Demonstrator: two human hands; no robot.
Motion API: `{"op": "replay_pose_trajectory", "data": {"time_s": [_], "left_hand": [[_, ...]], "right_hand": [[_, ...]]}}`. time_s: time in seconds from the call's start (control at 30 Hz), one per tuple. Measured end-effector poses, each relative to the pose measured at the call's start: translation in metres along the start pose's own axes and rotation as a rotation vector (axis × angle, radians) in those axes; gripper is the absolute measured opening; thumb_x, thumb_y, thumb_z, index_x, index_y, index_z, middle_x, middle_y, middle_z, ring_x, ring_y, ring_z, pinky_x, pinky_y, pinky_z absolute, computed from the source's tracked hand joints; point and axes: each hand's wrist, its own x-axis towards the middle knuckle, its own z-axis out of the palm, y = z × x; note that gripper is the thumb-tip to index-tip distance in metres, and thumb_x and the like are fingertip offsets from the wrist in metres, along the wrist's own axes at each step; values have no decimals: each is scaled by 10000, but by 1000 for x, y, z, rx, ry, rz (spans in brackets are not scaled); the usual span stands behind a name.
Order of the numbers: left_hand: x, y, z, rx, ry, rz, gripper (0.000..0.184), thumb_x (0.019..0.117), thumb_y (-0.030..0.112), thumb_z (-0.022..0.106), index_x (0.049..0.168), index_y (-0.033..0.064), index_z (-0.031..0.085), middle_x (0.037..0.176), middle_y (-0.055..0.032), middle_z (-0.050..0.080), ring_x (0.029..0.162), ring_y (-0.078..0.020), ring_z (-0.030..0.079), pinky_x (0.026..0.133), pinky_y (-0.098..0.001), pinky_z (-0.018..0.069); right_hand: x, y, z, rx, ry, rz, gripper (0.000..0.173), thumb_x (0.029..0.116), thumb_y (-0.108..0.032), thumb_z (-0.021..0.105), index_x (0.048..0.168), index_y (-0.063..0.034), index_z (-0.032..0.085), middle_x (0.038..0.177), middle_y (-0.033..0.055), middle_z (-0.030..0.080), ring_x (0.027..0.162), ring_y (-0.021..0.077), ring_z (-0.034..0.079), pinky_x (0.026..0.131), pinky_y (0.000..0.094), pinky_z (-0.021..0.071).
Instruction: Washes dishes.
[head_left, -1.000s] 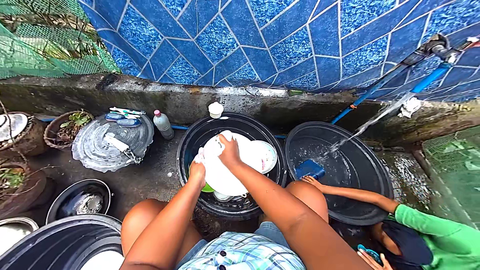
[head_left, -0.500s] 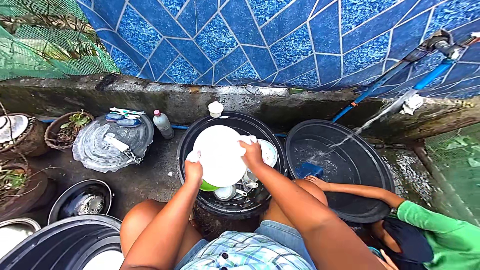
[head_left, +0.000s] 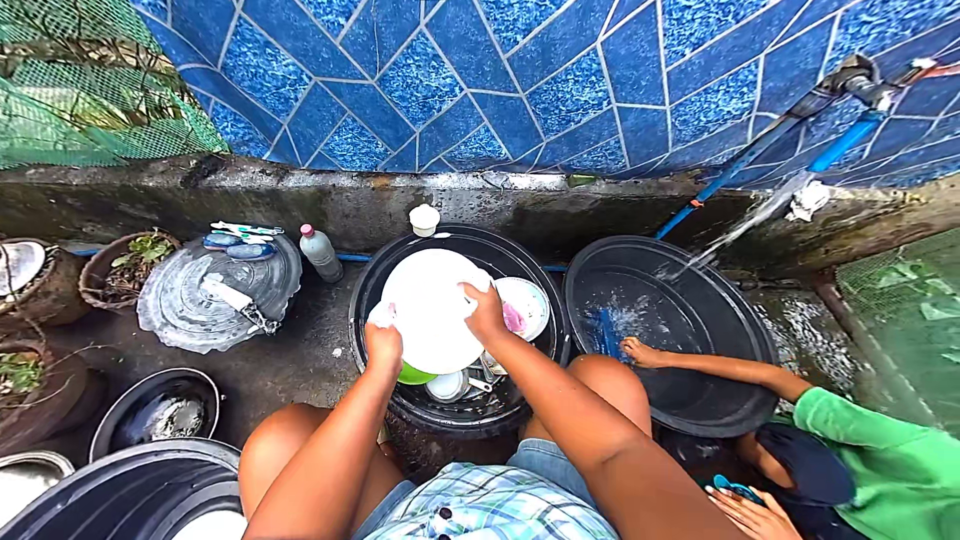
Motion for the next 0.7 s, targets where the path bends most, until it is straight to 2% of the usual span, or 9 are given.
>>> {"op": "replay_pose_trajectory", "data": {"time_s": [0.1,0.17,0.23,0.33,0.43,0.5,0.53,0.6,0.7], "left_hand": [[-5,1,4,9,-29,23,292,1092,111,445,1263,-86,577,1166,-184,647,1042,-161,627,952,-338,511],[-4,-3,6,-18,-23,5,293,1097,114,427,1257,-75,584,1138,-173,659,1013,-151,645,929,-331,532],[-4,-4,4,-26,-26,-29,324,1109,129,393,1301,-75,554,1181,-187,635,1040,-164,628,938,-339,523],[-7,-3,4,-16,-19,-29,330,1107,151,421,1297,-83,557,1194,-196,632,1048,-158,623,941,-326,515],[-12,-9,6,-27,-16,-11,301,1084,126,486,1274,-90,573,1170,-189,652,1035,-145,637,935,-314,525],[-17,-16,10,-21,-70,-10,273,1053,99,545,1243,-95,573,1112,-171,659,984,-131,645,896,-295,540],[-19,-18,11,-4,-126,-35,279,1034,90,580,1245,-94,569,1101,-168,663,969,-132,653,881,-297,551],[-17,-14,8,51,-275,-120,322,1009,92,629,1271,-80,552,1119,-168,660,978,-155,656,878,-325,560],[-6,-5,4,123,-410,-73,291,972,32,647,1234,-72,576,1084,-138,672,964,-126,657,876,-304,561]], "right_hand": [[1,-19,24,-11,47,-75,351,847,0,733,1197,18,732,1247,342,646,1232,507,588,1089,630,438],[-12,-30,46,13,47,-327,236,862,-39,709,1085,13,764,1091,269,727,1086,446,687,987,601,526],[-7,-29,47,67,35,-435,211,847,-23,723,1048,23,764,1053,243,741,1043,421,707,955,590,542],[22,-14,17,-3,36,-219,336,864,-8,727,1198,31,721,1240,295,671,1227,481,601,1099,619,426],[47,1,4,-126,204,-12,406,870,-108,727,1253,16,671,1329,302,605,1284,482,555,1084,625,439],[56,-17,-4,-196,110,207,415,964,-174,664,1337,-10,584,1212,278,673,1145,464,654,971,629,509],[57,-26,-6,-236,41,234,423,970,-186,657,1351,-17,581,1163,277,695,1102,465,676,936,641,519],[53,-37,-5,-346,-80,78,459,907,-169,711,1337,-36,622,1096,248,726,1063,438,696,931,616,524],[32,-44,7,-350,-311,-368,535,809,-181,826,1282,4,657,1158,245,709,1124,421,662,1026,597,465]]}}
